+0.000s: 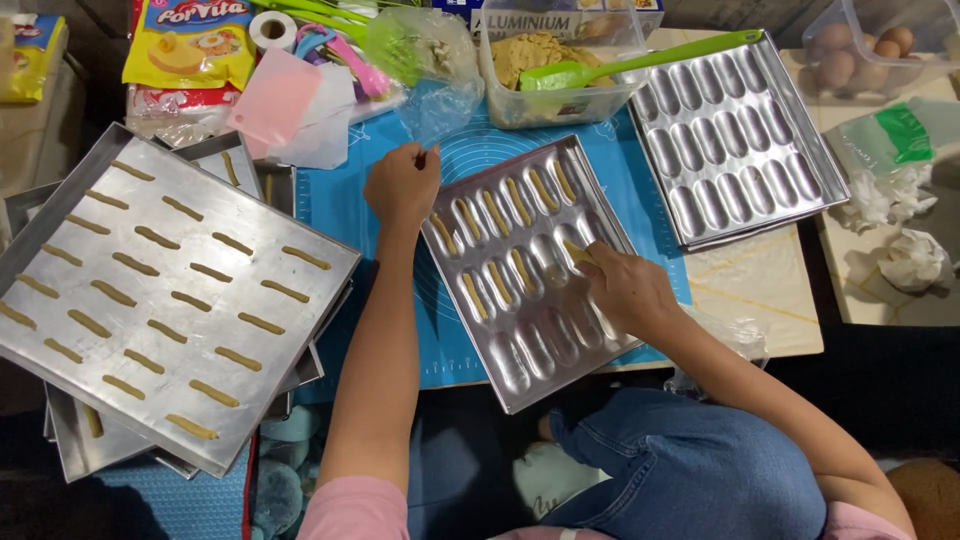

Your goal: Filling a piping bag with dough and piping it into a metal mold tray.

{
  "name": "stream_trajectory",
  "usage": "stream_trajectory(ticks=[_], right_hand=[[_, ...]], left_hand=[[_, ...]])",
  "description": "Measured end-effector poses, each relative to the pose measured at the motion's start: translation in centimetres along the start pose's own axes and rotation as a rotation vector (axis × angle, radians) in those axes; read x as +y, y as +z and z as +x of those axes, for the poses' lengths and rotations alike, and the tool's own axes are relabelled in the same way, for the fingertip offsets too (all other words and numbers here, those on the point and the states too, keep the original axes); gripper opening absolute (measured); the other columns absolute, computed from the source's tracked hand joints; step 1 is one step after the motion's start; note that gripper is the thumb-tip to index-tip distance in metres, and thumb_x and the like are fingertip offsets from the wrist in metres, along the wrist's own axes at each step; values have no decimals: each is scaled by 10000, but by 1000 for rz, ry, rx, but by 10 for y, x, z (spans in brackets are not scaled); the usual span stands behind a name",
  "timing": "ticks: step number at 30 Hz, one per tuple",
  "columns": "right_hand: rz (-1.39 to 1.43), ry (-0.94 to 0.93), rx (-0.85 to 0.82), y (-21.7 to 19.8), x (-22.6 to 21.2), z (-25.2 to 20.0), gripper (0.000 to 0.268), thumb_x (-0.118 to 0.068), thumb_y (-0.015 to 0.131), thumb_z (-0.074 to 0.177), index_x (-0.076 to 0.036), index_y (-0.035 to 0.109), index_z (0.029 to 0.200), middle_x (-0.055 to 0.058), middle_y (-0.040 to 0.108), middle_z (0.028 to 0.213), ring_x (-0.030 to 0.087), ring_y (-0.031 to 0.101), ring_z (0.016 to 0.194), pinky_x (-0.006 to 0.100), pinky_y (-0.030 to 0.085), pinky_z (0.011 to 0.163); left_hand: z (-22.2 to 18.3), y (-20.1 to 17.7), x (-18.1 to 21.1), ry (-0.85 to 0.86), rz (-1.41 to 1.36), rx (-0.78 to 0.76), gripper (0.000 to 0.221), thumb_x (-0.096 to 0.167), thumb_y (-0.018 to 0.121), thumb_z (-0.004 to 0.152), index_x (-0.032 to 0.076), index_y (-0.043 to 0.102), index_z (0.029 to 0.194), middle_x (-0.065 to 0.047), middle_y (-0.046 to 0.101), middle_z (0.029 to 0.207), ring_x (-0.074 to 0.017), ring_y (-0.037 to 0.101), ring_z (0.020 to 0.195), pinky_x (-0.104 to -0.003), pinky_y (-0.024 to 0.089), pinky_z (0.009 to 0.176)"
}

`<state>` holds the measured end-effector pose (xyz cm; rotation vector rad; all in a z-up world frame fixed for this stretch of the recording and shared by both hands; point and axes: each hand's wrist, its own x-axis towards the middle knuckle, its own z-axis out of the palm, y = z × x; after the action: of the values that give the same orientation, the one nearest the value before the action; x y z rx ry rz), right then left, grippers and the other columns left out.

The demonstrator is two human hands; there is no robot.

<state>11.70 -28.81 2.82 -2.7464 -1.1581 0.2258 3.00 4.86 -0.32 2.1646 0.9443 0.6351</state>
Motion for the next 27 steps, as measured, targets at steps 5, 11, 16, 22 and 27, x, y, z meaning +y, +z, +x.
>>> stream_trajectory(ticks=[5, 11, 16, 22, 27], right_hand=[[7, -78, -43, 7, 0, 5, 207, -324, 514, 1033, -139, 596, 994, 96, 604, 606, 374, 647, 553, 461, 497, 491], [61, -129, -21, 11, -6, 2, 156, -231, 489, 1031, -96, 567, 1045, 125, 618, 633, 389, 641, 537, 441, 456, 422], [101, -106, -36, 12, -7, 1, 136, -187, 464, 1032, -92, 549, 1081, 116, 618, 615, 371, 615, 468, 419, 425, 400], [95, -113, -49, 9, -7, 4, 136, -165, 479, 1013, -96, 554, 1104, 107, 626, 605, 373, 617, 454, 424, 400, 386], [123, -98, -59, 11, -4, 5, 151, -190, 508, 1026, -87, 561, 1122, 193, 662, 673, 460, 664, 578, 467, 470, 452]], left_hand=[[-10, -8, 5, 37, -12, -84, 289, 336, 568, 1070, 138, 704, 910, -32, 676, 714, -221, 683, 691, -424, 533, 579], [-10, -7, 9, 51, 33, -78, 262, 309, 554, 1066, 126, 712, 964, -36, 692, 734, -211, 700, 692, -391, 579, 583], [-8, 2, 3, 63, -25, -73, 281, 309, 535, 1073, 115, 717, 980, -45, 696, 736, -214, 705, 691, -379, 593, 590], [-4, 6, 4, 114, -5, -90, 260, 305, 552, 1058, 145, 705, 922, -32, 671, 694, -226, 707, 687, -388, 587, 581], [-1, 13, -4, 93, -28, -83, 256, 325, 549, 1041, 172, 701, 903, -4, 689, 701, -209, 703, 676, -373, 585, 585]])
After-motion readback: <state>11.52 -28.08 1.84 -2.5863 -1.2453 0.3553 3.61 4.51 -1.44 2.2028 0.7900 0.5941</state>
